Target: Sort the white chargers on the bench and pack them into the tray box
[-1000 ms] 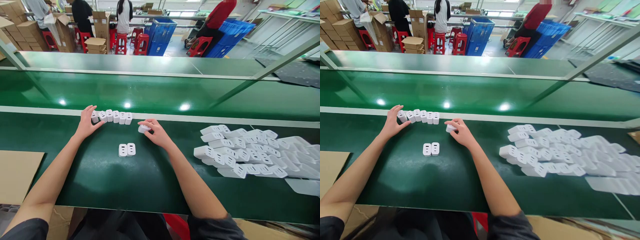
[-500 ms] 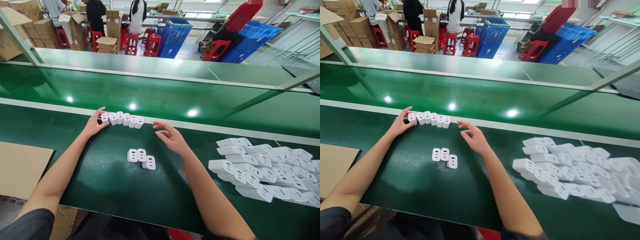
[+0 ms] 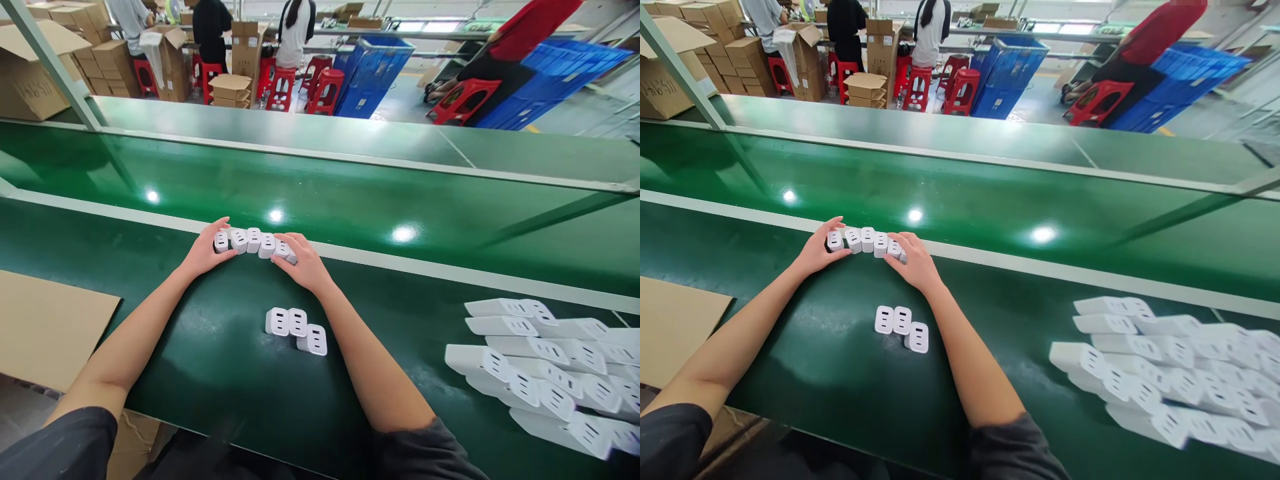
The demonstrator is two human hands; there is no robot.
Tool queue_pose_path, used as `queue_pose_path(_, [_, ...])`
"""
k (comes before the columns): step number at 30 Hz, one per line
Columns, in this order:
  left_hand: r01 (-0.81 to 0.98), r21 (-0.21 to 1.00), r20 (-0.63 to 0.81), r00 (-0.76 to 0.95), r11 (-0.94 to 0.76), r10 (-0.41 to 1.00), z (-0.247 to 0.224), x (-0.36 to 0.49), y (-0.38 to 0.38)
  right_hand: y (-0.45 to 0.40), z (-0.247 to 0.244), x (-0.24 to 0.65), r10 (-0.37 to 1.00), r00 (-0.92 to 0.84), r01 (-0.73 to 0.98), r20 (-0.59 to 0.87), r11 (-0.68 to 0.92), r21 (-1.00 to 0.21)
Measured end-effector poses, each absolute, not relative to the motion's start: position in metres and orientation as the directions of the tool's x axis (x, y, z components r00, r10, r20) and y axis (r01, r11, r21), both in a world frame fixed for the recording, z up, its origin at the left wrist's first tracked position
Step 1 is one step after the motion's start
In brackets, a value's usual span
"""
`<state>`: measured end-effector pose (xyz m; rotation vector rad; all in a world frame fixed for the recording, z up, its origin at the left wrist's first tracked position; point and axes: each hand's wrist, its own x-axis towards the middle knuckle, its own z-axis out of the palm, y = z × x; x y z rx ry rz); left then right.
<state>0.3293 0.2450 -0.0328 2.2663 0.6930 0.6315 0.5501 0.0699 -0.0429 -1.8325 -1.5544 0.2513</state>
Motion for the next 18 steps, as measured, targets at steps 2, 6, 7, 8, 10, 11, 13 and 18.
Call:
queue_pose_path(2, [0.319,0.69,0.255,0.732,-0.65,0.631,-0.032,0.333,0.243,0.069,-0.042,0.549,0.923,0.259,0.781,0.283,-0.027,-0.624])
queue_pose_path(6, [0.346,0.656,0.256,0.734,-0.671,0.629,-0.031,0.34,0.237,0.071,-0.039,0.543,0.922,0.266,0.778,0.282,-0.033,-0.627])
queue_pose_path(7, [0.342,0.65,0.256,0.742,-0.679,0.619,-0.031,0.34,0.236,0.072,-0.038,0.542,0.922,0.267,0.778,0.28,-0.035,-0.627])
queue_pose_path(8, [0.335,0.644,0.256,0.753,-0.688,0.607,-0.031,0.341,0.235,0.072,-0.038,0.54,0.924,0.265,0.779,0.277,-0.035,-0.626])
queue_pose_path(10, [0.321,0.637,0.257,0.768,-0.701,0.586,-0.03,0.341,0.234,0.073,-0.038,0.538,0.925,0.258,0.779,0.278,-0.029,-0.626])
queue_pose_path(11, [0.314,0.638,0.257,0.773,-0.703,0.58,-0.029,0.34,0.235,0.073,-0.038,0.538,0.925,0.254,0.779,0.282,-0.024,-0.626])
queue_pose_path(13, [0.3,0.652,0.248,0.783,-0.697,0.57,-0.026,0.337,0.236,0.073,-0.038,0.538,0.925,0.248,0.779,0.289,-0.013,-0.626])
queue_pose_path(18, [0.201,0.729,0.103,0.913,-0.654,0.395,-0.005,0.321,0.241,0.071,-0.037,0.54,0.929,0.234,0.78,0.285,-0.005,-0.625])
